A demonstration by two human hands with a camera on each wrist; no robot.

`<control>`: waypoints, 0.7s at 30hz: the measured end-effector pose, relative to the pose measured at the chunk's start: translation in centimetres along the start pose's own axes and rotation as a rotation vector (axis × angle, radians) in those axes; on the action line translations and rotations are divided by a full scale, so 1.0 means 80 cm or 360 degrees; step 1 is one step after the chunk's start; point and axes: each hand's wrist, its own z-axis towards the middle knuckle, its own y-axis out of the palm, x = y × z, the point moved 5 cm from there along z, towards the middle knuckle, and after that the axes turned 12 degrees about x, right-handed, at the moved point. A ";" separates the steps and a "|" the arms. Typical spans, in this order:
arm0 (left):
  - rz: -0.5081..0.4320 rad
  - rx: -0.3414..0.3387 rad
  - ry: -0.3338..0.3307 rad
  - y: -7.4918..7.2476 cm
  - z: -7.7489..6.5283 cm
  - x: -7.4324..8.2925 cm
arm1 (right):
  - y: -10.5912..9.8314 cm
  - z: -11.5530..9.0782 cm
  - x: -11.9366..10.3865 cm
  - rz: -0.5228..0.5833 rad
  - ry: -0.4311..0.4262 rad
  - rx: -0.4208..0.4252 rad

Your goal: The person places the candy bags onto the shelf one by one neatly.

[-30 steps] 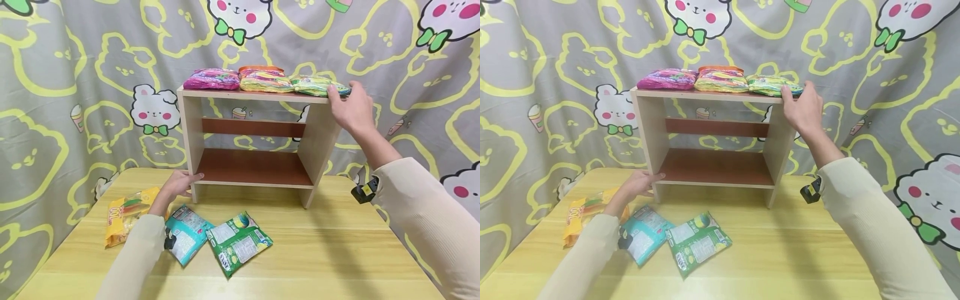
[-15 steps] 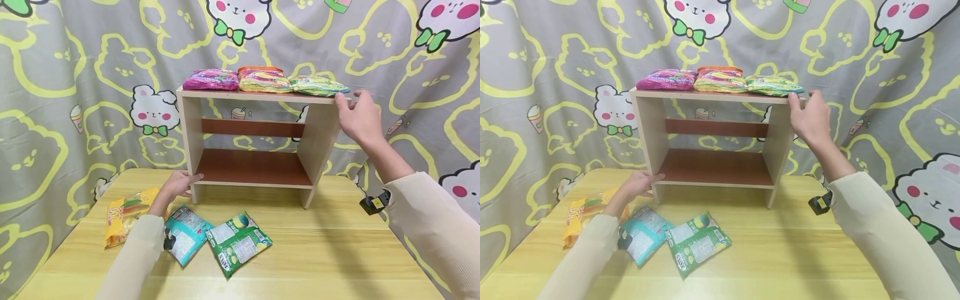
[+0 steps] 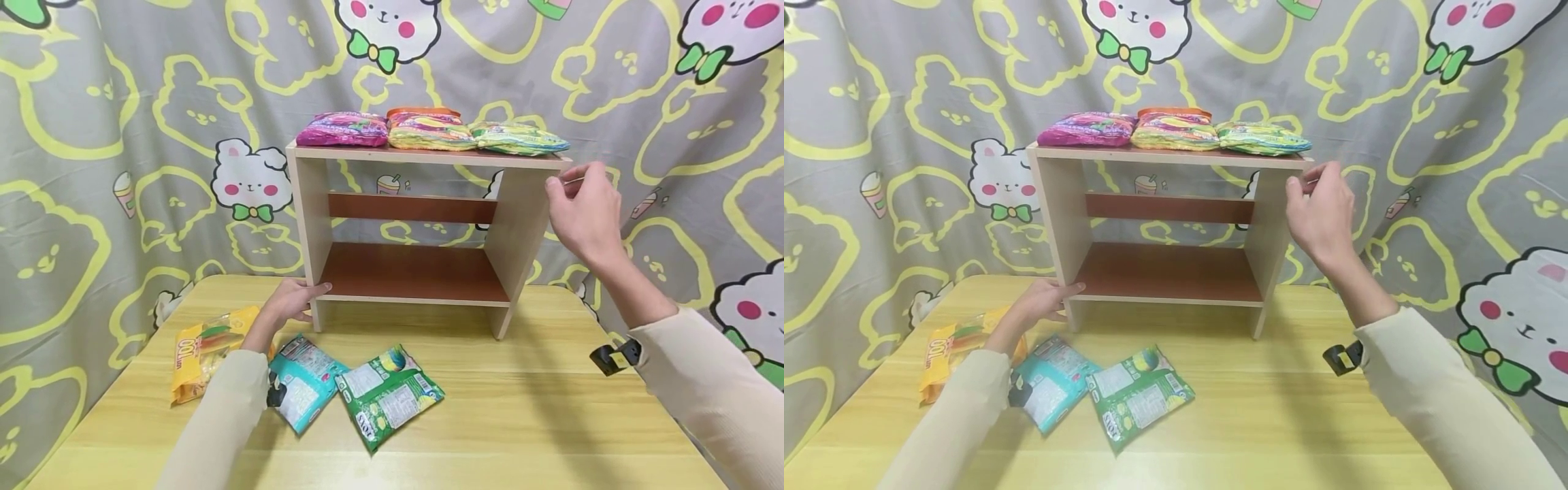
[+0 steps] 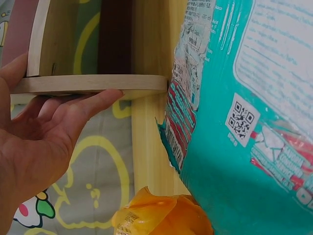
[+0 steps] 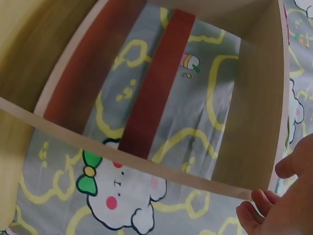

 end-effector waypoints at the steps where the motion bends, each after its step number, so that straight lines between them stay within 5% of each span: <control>1: -0.0005 -0.0001 -0.0001 0.000 0.000 0.000 | 0.002 -0.004 -0.001 0.0009 -0.0013 -0.0005; 21: 0.0002 0.0008 -0.0003 0.000 0.001 0.000 | 0.070 -0.092 0.001 0.0128 -0.0152 -0.0334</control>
